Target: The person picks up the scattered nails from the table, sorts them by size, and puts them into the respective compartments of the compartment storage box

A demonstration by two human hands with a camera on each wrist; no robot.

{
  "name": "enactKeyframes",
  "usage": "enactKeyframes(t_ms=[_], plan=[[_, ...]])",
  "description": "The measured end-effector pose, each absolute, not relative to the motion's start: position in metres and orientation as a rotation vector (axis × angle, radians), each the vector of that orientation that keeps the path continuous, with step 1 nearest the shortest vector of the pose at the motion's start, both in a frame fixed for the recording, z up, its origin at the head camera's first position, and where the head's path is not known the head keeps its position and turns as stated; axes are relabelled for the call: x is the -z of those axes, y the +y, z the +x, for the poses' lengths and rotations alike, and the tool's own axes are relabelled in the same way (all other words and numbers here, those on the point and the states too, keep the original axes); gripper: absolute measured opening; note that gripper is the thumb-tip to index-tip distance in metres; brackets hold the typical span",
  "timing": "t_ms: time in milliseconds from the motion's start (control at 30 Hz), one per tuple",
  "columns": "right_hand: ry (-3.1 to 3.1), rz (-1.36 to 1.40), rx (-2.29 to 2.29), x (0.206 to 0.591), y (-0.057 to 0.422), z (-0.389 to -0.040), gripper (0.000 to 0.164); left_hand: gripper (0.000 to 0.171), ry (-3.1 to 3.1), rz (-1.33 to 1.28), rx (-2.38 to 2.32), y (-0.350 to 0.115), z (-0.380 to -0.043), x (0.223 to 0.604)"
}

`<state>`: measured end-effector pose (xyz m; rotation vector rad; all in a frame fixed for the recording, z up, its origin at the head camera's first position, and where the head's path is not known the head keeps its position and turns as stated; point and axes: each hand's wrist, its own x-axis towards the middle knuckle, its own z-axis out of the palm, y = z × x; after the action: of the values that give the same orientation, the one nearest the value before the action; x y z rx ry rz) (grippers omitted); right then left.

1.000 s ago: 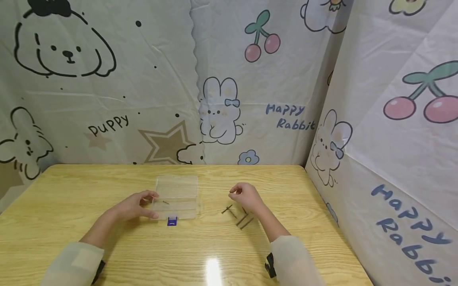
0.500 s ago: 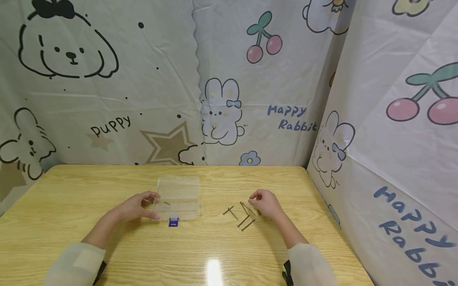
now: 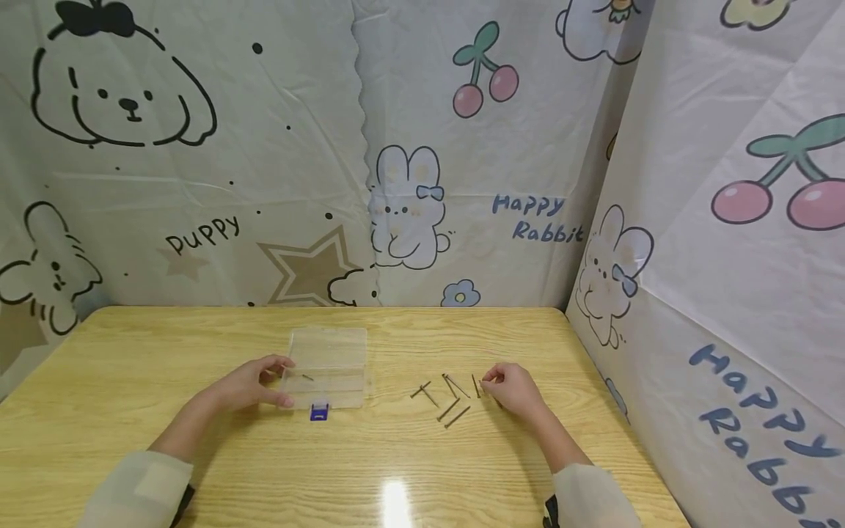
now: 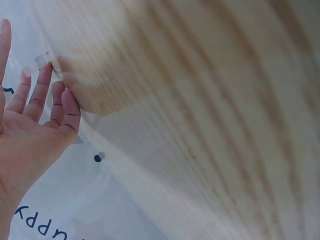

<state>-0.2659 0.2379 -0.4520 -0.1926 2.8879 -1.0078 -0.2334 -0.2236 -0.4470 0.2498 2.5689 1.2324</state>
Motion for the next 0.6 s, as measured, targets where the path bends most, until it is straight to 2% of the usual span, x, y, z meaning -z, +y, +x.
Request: enactKeyframes(t_ms=[600], plan=[[2.932, -0.255, 0.905, 0.4598, 0.2382, -0.2649, 0.009, 0.071, 2.577, 0.249, -1.223, -0.2241, -0.2338, 0.4484]])
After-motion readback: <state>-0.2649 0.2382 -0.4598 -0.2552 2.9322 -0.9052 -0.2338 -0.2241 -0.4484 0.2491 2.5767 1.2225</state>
